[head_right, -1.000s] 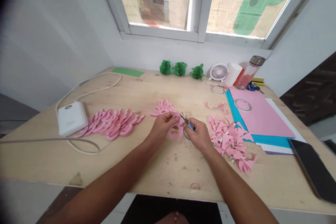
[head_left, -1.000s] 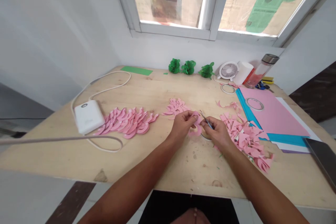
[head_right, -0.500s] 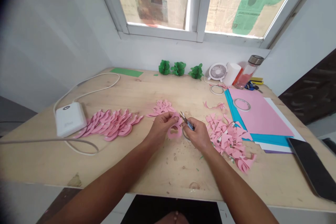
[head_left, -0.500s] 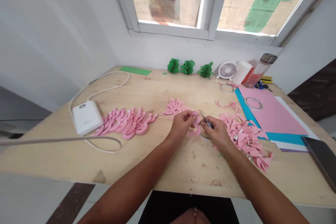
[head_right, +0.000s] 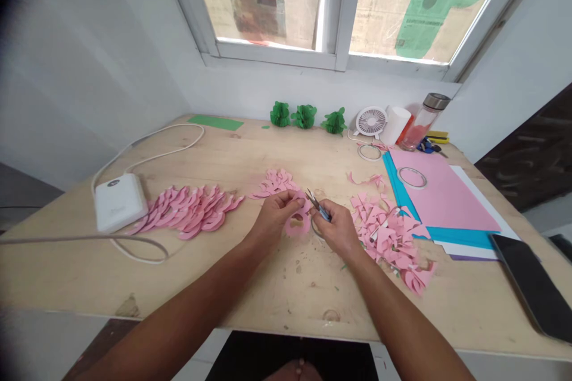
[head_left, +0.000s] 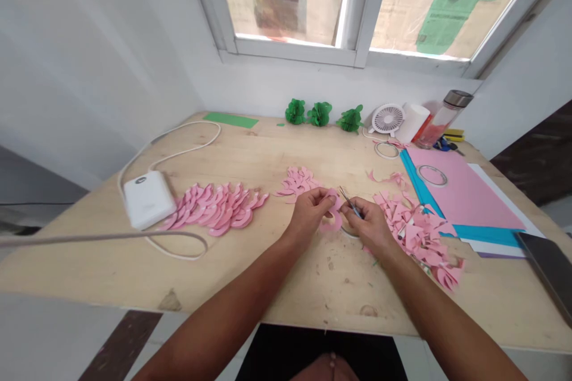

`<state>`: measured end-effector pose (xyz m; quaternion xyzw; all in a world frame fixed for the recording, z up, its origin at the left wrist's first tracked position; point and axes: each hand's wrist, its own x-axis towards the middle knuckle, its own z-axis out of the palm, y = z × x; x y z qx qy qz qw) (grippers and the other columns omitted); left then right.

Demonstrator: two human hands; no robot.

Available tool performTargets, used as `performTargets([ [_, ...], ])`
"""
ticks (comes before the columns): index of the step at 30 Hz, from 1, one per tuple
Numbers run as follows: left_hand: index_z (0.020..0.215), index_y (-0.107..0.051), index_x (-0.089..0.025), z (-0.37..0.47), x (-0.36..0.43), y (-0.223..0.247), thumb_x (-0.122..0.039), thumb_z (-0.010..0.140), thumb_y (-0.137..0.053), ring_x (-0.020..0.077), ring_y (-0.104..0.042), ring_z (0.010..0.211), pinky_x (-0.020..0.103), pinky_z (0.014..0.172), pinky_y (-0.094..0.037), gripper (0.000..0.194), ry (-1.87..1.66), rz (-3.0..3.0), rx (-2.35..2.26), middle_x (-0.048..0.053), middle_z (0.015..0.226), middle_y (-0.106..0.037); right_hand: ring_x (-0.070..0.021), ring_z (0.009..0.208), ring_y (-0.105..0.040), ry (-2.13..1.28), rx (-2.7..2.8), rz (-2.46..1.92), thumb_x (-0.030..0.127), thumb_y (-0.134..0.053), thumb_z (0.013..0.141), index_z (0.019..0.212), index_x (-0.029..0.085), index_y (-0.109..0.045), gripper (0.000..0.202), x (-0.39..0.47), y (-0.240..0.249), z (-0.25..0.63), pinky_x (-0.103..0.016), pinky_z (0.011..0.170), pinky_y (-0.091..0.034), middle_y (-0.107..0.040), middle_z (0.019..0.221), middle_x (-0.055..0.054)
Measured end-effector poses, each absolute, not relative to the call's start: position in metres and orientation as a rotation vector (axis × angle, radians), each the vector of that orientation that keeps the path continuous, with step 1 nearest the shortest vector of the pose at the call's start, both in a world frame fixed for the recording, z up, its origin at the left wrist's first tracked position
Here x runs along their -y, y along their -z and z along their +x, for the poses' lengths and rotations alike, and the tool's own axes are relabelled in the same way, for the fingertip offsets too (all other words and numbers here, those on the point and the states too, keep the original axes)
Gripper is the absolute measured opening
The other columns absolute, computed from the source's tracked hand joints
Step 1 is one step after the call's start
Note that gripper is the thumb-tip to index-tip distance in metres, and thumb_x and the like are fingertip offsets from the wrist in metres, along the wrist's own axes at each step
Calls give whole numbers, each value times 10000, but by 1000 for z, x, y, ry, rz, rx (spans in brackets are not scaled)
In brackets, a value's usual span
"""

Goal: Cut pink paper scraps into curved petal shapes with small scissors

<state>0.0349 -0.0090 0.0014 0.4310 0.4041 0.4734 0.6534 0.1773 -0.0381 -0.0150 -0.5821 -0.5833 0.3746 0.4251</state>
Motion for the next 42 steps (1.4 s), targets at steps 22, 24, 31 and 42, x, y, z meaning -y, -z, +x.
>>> performTargets([
  [22, 684, -604, -141, 33, 6, -1, -328, 614, -689, 90, -515, 511, 213, 504, -423, 217, -1094, 1011, -877, -9, 580, -575, -43, 381, -252, -1457, 1139, -1178, 311, -623, 714, 731, 152, -572, 168, 42, -1, 173, -216, 392, -115, -394, 437, 78],
  [24, 690, -604, -139, 33, 6, -1, -328, 614, -687, 92, -516, 511, 211, 497, -422, 220, -1095, 1013, -880, -4, 579, -576, -44, 381, -253, -1472, 1141, -1154, 304, -619, 716, 726, 155, -570, 157, 42, 0, 173, -217, 392, -115, -393, 438, 78],
  [31, 693, -601, -142, 33, 7, -1, -325, 633, -675, 90, -512, 519, 206, 495, -427, 207, -1086, 1027, -885, -2, 595, -579, -44, 376, -266, -1404, 1165, -1197, 305, -620, 714, 724, 153, -575, 159, 40, 2, 173, -217, 394, -125, -399, 433, 78],
  [42, 658, -611, -137, 33, 6, -3, -318, 610, -688, 88, -499, 534, 197, 498, -416, 203, -1104, 1012, -902, -6, 583, -563, -73, 426, -332, -1094, 1328, -1414, 386, -579, 730, 722, 150, -601, 237, 38, 8, 176, -215, 414, -204, -410, 469, 56],
])
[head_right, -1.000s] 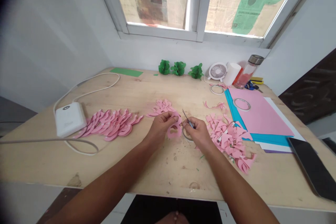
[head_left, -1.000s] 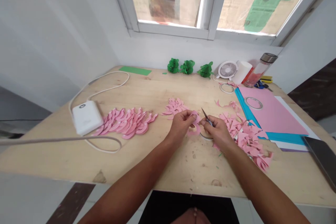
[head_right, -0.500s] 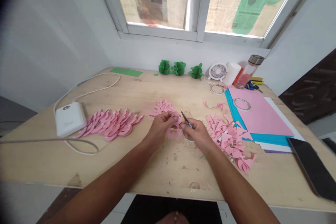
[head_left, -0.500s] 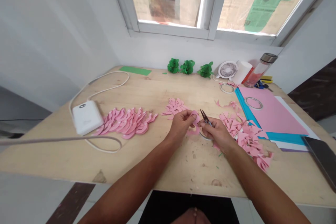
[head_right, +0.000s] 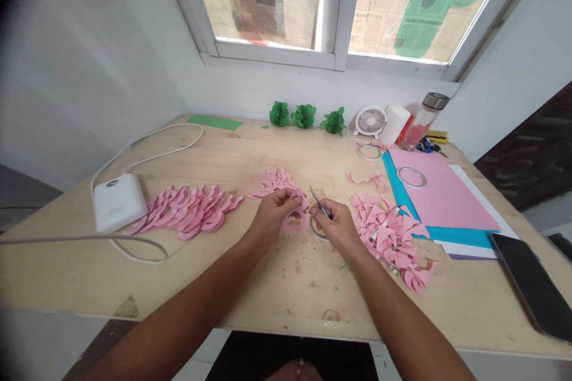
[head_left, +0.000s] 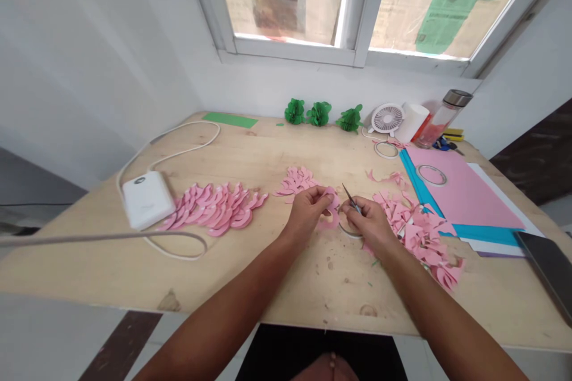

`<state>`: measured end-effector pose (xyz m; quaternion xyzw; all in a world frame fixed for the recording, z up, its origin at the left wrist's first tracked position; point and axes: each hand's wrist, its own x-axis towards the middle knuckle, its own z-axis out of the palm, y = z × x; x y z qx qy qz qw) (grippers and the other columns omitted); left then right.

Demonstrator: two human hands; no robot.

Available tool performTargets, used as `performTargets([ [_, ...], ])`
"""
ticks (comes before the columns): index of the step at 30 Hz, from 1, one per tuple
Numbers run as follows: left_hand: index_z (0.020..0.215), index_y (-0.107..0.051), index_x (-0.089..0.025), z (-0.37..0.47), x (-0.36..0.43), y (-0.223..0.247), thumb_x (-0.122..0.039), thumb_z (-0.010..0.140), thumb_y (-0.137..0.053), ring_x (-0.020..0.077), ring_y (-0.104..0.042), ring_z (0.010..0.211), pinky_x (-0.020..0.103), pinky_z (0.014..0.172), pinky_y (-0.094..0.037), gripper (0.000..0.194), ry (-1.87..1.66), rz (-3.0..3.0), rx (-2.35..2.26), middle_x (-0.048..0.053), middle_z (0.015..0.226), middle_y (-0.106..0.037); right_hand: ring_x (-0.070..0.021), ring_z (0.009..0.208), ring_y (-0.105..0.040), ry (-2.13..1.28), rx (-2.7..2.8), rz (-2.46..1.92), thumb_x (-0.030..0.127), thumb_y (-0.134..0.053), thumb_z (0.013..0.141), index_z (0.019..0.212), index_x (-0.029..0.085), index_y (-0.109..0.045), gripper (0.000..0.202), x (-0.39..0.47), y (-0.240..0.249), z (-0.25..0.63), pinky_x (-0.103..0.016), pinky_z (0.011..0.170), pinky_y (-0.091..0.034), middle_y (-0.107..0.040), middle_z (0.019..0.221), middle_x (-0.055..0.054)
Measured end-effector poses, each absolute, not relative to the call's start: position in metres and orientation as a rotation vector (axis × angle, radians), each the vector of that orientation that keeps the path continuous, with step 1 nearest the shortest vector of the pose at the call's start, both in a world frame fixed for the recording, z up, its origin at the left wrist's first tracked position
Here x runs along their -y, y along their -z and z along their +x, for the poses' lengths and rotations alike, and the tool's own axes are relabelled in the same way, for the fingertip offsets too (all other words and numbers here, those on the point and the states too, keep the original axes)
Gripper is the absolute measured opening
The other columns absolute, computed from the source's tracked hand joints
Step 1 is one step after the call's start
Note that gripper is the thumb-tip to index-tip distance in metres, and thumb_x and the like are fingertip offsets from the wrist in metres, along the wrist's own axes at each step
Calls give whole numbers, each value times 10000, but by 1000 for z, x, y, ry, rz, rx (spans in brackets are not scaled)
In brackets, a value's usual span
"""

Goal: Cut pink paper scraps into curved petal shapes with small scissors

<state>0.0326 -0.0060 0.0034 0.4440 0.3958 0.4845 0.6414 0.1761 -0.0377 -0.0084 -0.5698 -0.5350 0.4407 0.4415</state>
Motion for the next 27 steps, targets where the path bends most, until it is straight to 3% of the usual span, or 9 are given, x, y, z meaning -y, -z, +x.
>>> performTargets([
  [12, 709, -635, -139, 32, 7, -1, -336, 633, -691, 92, -500, 556, 201, 512, -415, 218, -1087, 1017, -880, 8, 632, -584, -100, 491, -397, -724, 1620, -1537, 284, -533, 749, 653, 181, -551, 142, 41, 7, 177, -219, 473, -262, -431, 511, 43],
  [27, 706, -628, -135, 30, 6, -5, -273, 628, -685, 92, -523, 561, 194, 522, -413, 168, -1089, 993, -857, 11, 634, -599, -103, 488, -395, -743, 1674, -1516, 275, -519, 773, 694, 191, -586, 134, 43, 7, 176, -206, 470, -281, -450, 518, 40],
])
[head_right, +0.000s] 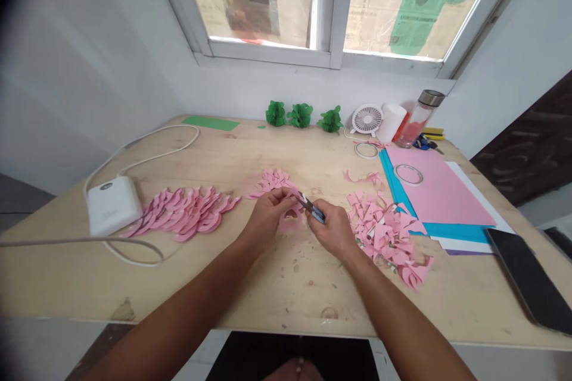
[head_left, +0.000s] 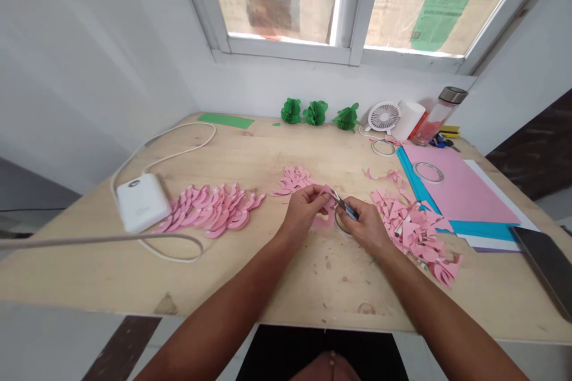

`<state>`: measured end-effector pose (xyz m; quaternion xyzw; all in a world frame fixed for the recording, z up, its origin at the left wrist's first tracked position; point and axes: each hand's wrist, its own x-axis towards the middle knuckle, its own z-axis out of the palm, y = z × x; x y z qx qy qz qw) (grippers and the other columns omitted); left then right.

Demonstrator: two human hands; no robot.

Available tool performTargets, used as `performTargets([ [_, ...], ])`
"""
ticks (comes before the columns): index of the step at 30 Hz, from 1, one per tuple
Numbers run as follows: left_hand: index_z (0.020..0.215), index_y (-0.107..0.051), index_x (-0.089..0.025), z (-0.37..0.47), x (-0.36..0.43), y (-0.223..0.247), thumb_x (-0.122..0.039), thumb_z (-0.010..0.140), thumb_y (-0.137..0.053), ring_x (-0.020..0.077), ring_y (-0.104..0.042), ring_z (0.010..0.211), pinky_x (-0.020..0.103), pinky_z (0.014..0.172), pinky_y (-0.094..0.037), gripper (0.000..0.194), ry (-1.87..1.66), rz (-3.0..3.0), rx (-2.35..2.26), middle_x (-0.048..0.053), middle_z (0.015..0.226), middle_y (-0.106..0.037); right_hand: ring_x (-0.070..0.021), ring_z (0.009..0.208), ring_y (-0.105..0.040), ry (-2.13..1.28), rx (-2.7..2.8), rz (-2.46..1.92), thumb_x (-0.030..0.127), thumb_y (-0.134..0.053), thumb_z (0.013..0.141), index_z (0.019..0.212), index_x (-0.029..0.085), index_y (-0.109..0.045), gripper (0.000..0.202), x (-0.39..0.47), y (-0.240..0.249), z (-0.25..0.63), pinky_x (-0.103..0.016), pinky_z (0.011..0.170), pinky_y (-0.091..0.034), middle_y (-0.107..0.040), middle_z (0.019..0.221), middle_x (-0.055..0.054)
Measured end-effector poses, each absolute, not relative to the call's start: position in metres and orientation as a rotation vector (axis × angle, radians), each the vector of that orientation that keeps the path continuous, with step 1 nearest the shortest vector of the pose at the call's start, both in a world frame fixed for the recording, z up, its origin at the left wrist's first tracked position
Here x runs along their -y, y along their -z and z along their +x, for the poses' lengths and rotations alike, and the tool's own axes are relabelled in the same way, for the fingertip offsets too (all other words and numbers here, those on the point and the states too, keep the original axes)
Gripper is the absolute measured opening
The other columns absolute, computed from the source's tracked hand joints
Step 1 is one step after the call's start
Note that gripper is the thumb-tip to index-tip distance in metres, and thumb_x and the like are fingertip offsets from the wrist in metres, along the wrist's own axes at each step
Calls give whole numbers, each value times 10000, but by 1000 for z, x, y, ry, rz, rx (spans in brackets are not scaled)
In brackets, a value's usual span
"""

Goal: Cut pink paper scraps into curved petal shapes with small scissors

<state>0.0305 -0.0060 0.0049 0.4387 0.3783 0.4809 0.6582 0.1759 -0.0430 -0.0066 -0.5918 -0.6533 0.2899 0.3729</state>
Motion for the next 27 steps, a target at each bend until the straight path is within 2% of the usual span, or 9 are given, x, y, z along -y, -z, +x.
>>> performTargets([
  [9, 720, -638, -125, 29, 6, -7, -269, 619, -689, 100, -535, 557, 198, 507, -413, 183, -1065, 923, -793, 22, 638, -598, -103, 497, -402, -761, 1687, -1500, 271, -519, 765, 689, 188, -579, 127, 43, 4, 176, -206, 473, -287, -456, 528, 39],
  [15, 806, -659, -119, 27, 5, -10, -236, 612, -685, 96, -531, 519, 187, 457, -374, 228, -1017, 909, -783, 20, 612, -601, -100, 503, -396, -785, 1710, -1472, 264, -512, 772, 699, 185, -581, 128, 43, 4, 176, -205, 481, -287, -449, 538, 39],
  [27, 782, -664, -129, 26, 7, -17, -217, 589, -675, 95, -520, 495, 181, 424, -341, 213, -984, 901, -784, 0, 548, -569, -100, 511, -401, -783, 1754, -1439, 252, -518, 768, 689, 183, -584, 123, 43, 1, 175, -207, 482, -282, -457, 546, 39],
])
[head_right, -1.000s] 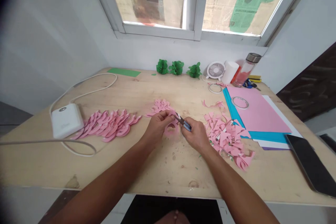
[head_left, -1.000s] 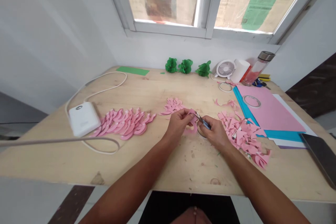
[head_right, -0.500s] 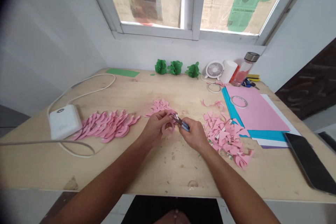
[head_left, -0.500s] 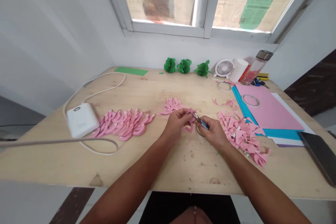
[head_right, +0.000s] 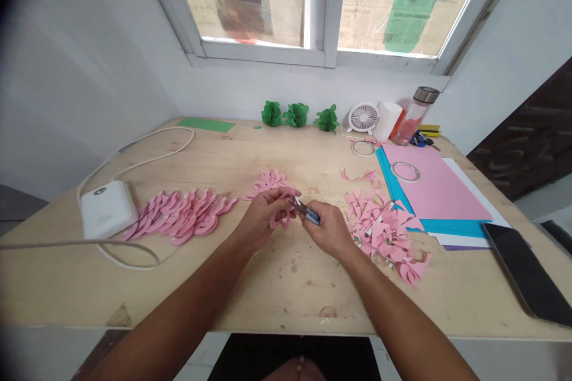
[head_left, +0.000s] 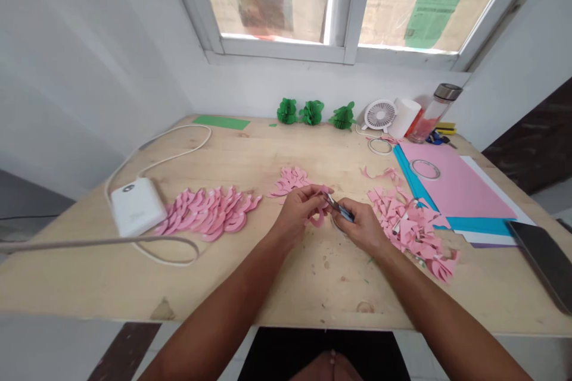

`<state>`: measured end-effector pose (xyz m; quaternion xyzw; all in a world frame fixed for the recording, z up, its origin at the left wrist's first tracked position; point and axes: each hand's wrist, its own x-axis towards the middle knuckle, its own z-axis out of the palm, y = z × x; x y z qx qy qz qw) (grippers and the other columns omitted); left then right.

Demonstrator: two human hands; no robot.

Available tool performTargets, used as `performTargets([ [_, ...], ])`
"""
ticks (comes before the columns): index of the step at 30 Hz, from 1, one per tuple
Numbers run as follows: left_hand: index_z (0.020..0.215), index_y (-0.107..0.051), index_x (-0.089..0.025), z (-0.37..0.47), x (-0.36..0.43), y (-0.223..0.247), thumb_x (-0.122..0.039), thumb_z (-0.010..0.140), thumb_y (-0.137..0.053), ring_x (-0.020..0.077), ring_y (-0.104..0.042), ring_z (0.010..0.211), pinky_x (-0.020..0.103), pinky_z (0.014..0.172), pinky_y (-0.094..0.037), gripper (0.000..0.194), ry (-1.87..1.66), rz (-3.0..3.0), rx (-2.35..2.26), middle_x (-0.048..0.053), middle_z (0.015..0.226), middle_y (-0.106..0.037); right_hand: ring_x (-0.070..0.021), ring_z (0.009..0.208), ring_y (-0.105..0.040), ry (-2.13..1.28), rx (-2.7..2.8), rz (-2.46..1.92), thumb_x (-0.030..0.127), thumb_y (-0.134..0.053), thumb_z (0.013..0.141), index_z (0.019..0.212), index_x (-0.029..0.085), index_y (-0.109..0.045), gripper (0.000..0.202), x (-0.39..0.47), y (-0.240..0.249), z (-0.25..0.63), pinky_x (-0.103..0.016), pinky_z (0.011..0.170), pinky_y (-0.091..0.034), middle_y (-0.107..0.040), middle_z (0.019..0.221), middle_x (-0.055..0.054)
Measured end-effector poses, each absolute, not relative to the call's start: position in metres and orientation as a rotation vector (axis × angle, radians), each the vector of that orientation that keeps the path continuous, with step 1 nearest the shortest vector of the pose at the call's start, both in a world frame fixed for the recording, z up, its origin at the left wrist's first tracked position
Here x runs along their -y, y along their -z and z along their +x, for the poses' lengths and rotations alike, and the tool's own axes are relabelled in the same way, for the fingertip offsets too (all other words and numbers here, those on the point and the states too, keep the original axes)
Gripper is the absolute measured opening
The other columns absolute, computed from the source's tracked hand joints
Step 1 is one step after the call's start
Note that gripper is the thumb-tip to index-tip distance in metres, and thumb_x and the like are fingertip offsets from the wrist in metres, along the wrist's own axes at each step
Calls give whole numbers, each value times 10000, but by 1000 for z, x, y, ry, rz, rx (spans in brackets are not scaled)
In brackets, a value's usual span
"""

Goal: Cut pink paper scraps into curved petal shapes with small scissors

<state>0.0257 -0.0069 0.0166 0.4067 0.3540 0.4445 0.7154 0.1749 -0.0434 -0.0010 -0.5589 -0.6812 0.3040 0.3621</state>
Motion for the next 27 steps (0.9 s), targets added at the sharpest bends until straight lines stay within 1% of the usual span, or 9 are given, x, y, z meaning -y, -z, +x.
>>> performTargets([
  [5, 786, -648, -137, 25, 7, -17, -219, 592, -683, 93, -521, 488, 178, 403, -316, 213, -984, 915, -785, -4, 570, -579, -97, 505, -392, -790, 1743, -1438, 240, -511, 765, 688, 185, -573, 112, 44, 1, 175, -206, 487, -283, -446, 545, 43],
  [15, 700, -599, -141, 25, 7, -17, -194, 582, -702, 79, -521, 499, 175, 452, -356, 165, -995, 893, -751, -4, 588, -593, -95, 506, -402, -772, 1739, -1451, 232, -518, 756, 695, 183, -591, 106, 44, 0, 175, -208, 489, -281, -463, 543, 46],
  [27, 729, -604, -135, 24, 8, -20, -156, 586, -686, 77, -539, 512, 151, 434, -330, 166, -975, 915, -751, -9, 592, -595, -84, 507, -387, -767, 1774, -1443, 232, -520, 765, 703, 162, -587, 116, 43, 2, 176, -190, 486, -280, -448, 551, 47],
])
